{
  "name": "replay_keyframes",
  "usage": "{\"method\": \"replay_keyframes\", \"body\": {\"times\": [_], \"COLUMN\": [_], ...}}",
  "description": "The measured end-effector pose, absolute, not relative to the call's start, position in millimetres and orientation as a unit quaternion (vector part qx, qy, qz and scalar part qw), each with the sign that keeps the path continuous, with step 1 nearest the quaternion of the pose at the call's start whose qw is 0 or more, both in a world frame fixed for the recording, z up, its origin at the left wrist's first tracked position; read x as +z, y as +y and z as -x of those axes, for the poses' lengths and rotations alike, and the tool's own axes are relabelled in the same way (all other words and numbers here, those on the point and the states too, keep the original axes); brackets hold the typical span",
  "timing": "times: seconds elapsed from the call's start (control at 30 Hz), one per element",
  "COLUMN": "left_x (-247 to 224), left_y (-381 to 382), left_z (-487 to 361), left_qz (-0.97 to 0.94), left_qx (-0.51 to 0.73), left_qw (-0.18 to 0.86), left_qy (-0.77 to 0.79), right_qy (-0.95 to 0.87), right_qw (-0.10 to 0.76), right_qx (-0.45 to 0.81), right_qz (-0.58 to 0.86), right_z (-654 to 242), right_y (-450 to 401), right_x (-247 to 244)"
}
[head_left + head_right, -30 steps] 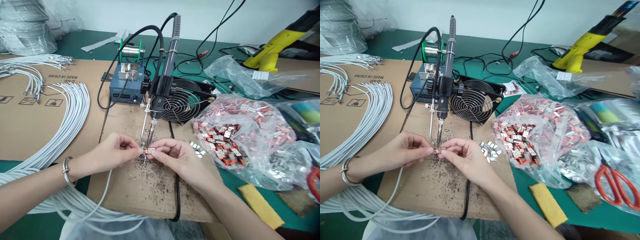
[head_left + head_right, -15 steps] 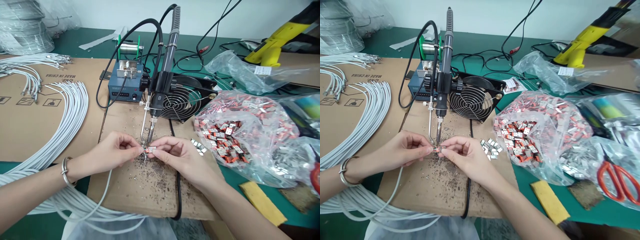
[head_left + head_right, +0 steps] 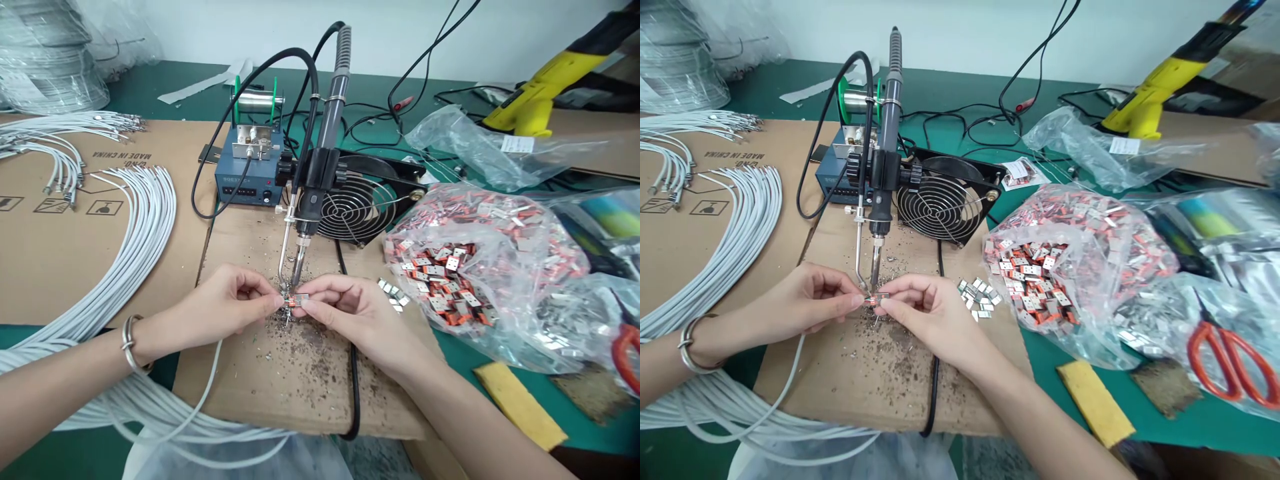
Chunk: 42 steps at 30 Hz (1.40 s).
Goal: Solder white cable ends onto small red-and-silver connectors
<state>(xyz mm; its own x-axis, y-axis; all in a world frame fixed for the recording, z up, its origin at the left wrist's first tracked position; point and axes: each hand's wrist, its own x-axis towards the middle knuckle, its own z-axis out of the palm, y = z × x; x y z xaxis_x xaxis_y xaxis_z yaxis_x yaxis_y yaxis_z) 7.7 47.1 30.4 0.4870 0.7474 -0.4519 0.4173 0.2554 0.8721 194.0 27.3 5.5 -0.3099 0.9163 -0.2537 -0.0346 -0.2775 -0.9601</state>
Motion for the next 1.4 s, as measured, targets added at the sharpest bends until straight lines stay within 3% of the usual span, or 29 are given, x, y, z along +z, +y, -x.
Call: {"method": "replay_keyframes", "body": {"times": [1.4], "left_x": [23.6], "left_y": [46.2], "left_z": [-5.7], "left_qz": [-0.587], "left_qx": [0.119], "left_qw": [0.627], "left_qy": [0.498], "right_qy": [-0.493], "right_qw": [0.362], "right_qx": [0.633], "right_qz": [0.475], "right_z": [-191.9], "right_y": [29.0], "right_x": [2.5]}}
